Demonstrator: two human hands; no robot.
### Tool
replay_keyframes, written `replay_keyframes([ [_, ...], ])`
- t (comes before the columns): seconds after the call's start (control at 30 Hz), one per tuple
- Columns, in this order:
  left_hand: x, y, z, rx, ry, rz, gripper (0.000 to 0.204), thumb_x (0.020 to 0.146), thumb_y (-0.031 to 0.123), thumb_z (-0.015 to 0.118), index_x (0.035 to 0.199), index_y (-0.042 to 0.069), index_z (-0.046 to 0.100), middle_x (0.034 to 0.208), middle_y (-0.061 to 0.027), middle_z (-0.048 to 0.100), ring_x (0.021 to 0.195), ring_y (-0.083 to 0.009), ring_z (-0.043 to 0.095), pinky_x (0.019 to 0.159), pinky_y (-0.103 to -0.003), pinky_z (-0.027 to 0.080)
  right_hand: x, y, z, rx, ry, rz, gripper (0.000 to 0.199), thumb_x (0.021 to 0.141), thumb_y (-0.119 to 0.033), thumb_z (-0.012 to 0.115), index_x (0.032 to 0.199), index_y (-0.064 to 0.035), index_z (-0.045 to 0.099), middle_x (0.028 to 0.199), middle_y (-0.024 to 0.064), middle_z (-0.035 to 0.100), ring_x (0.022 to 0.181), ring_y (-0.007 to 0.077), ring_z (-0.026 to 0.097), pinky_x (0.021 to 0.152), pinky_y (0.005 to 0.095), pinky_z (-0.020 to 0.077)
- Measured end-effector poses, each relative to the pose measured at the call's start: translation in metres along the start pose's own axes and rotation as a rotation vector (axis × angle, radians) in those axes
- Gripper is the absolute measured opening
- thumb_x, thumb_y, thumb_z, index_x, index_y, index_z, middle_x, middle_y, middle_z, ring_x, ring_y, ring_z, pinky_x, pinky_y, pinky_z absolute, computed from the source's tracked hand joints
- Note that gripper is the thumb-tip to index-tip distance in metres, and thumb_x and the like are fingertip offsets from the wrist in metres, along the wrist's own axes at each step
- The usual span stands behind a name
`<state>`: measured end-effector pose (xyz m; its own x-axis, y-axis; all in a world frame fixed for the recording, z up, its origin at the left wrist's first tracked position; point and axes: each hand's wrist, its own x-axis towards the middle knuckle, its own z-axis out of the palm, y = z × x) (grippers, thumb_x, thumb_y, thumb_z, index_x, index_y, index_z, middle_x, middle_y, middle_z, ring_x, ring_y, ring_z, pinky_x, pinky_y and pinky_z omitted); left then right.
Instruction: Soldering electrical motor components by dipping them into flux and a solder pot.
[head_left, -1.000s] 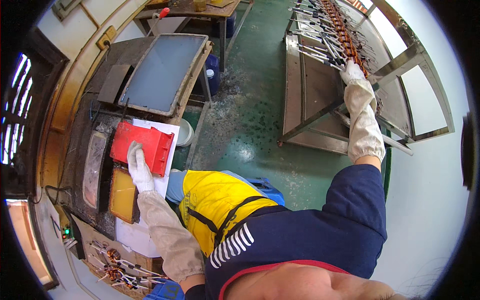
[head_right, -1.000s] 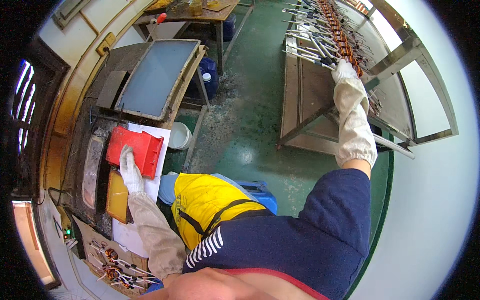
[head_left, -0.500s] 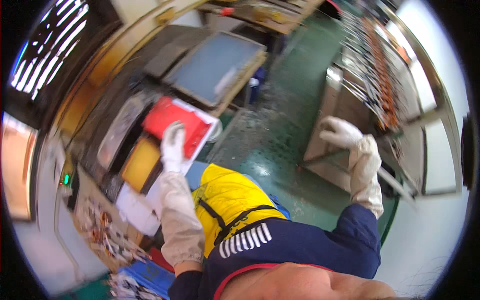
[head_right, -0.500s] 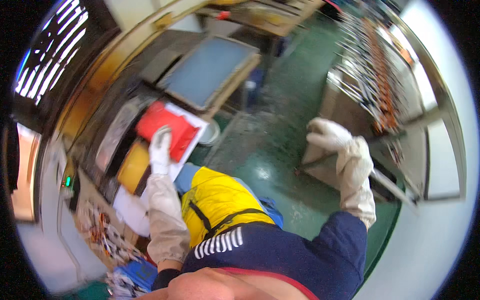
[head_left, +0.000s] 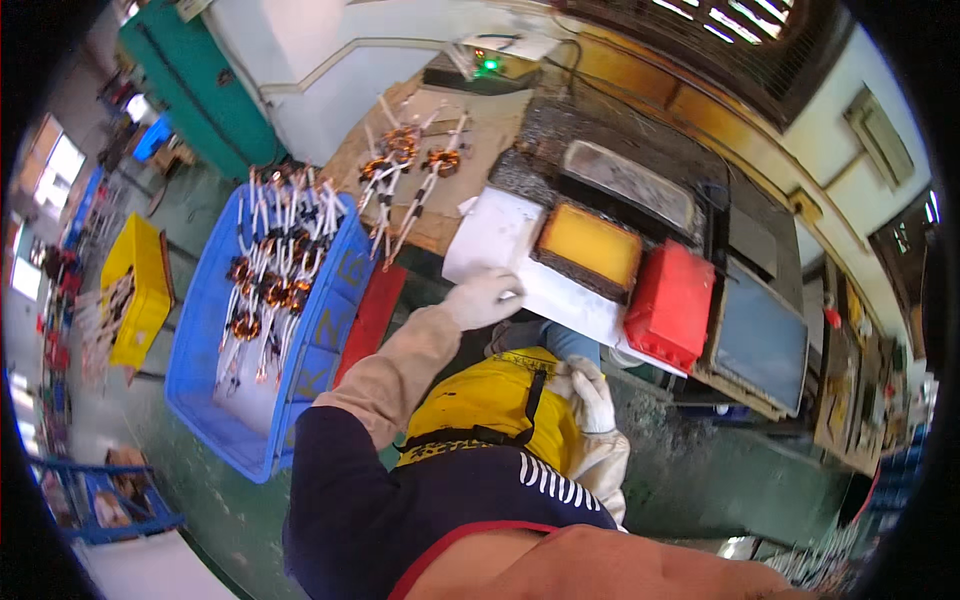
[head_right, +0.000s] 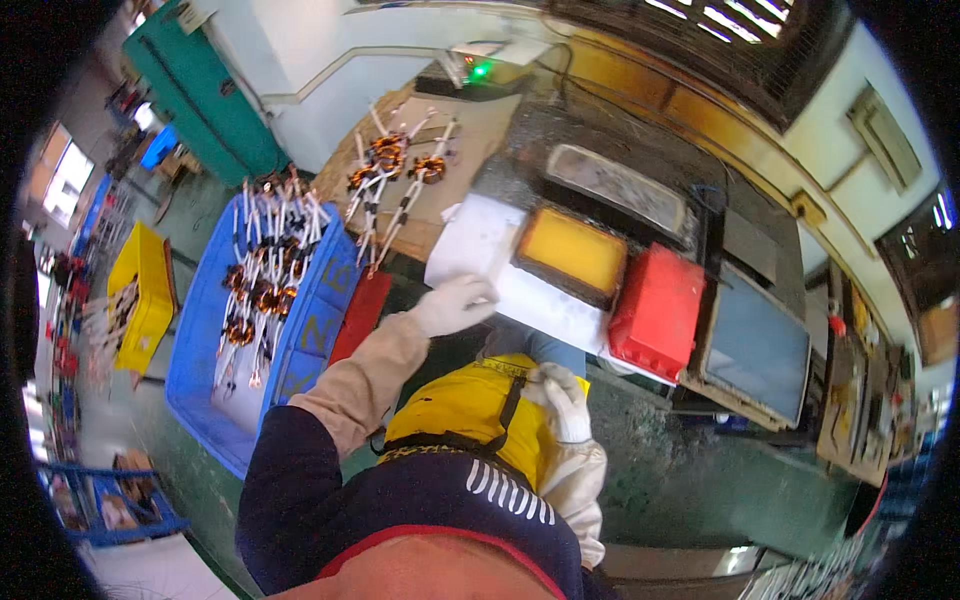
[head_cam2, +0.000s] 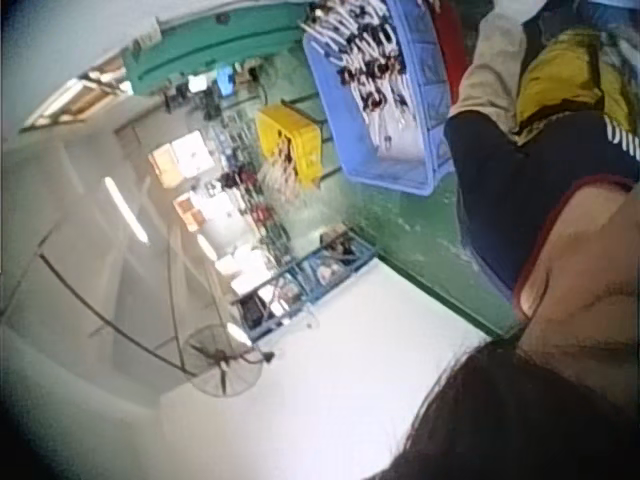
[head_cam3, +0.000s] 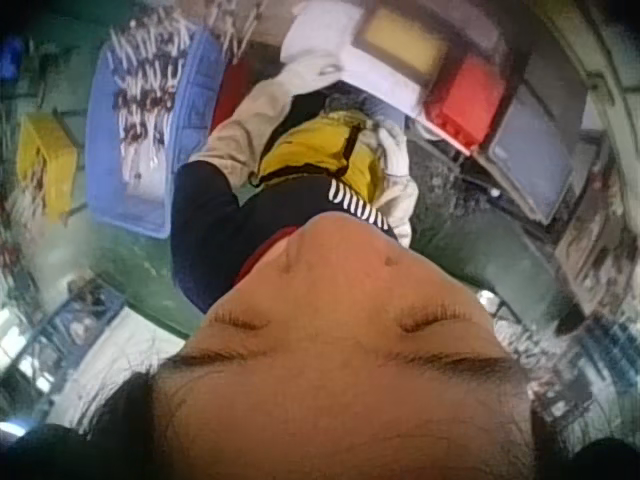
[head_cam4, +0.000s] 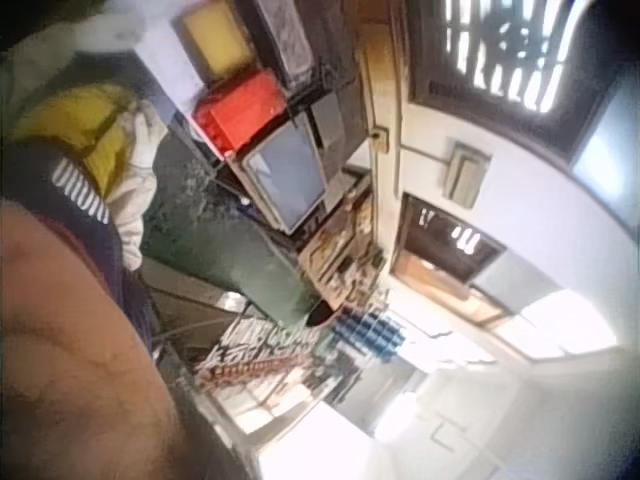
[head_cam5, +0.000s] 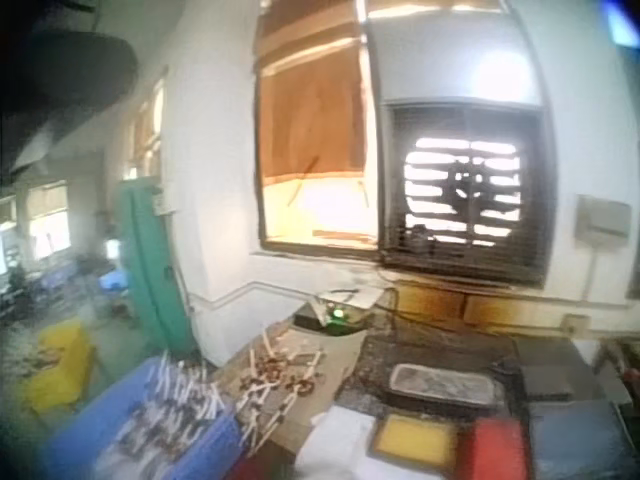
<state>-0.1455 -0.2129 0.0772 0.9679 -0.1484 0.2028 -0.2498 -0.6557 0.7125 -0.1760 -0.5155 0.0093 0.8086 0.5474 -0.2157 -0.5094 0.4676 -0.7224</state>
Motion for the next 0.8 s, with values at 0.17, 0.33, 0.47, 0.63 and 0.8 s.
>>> replay_keyframes([
  [0.17, -0.089, -0.041, -0.082, 0.465, 0.458, -0.143, 0.023, 0.077, 0.019, 0.068, 0.098, 0.009, 0.066, 0.111, -0.0152, 0.059, 0.108, -0.0345, 0.055, 0.095, -0.043, 0.045, 0.041, 0.052, 0.011, 0.375, 0.001, 0.210, 0.033, 0.092, -0.026, 0.063, 0.120, -0.0116, 0.056, 0.112, 0.0086, 0.064, 0.094, 0.0231, 0.065, 0.087, 0.0414, 0.0534],
  [0.33, -0.183, -0.057, -0.137, 0.891, 0.740, -0.462, 0.059, 0.075, 0.024, 0.072, 0.126, 0.006, 0.049, 0.122, -0.0213, 0.052, 0.111, -0.0402, 0.051, 0.095, -0.047, 0.042, 0.052, 0.062, 0.000, 0.398, 0.005, 0.317, 0.031, 0.093, -0.028, 0.061, 0.119, -0.0126, 0.056, 0.106, 0.0081, 0.067, 0.090, 0.0225, 0.066, 0.086, 0.0411, 0.0541],
  [0.47, -0.215, -0.058, -0.132, 0.644, 0.502, -1.066, 0.067, 0.076, 0.035, 0.071, 0.131, 0.007, 0.046, 0.124, -0.0208, 0.052, 0.116, -0.0379, 0.050, 0.094, -0.046, 0.044, 0.057, 0.062, 0.010, 0.376, -0.057, 0.379, 0.032, 0.093, -0.030, 0.062, 0.119, -0.0125, 0.056, 0.106, 0.0080, 0.067, 0.091, 0.0218, 0.065, 0.086, 0.0409, 0.0540],
  [0.63, -0.167, -0.060, -0.118, 0.663, 0.848, -0.394, 0.053, 0.079, 0.014, 0.069, 0.127, 0.005, 0.050, 0.127, -0.0215, 0.052, 0.116, -0.0386, 0.051, 0.101, -0.045, 0.041, 0.060, 0.062, 0.018, 0.299, -0.071, 0.443, 0.037, 0.091, -0.032, 0.064, 0.121, -0.0121, 0.054, 0.110, 0.0082, 0.064, 0.093, 0.0217, 0.064, 0.088, 0.0421, 0.0527],
  [0.8, -0.078, -0.083, -0.091, 0.347, 0.598, -0.297, 0.038, 0.080, 0.021, 0.068, 0.115, 0.011, 0.060, 0.127, -0.0158, 0.052, 0.117, -0.0376, 0.050, 0.100, -0.044, 0.042, 0.058, 0.063, 0.016, 0.289, -0.064, 0.421, 0.039, 0.091, -0.033, 0.064, 0.122, -0.0115, 0.053, 0.112, 0.0089, 0.063, 0.094, 0.0231, 0.063, 0.089, 0.0426, 0.0522],
])
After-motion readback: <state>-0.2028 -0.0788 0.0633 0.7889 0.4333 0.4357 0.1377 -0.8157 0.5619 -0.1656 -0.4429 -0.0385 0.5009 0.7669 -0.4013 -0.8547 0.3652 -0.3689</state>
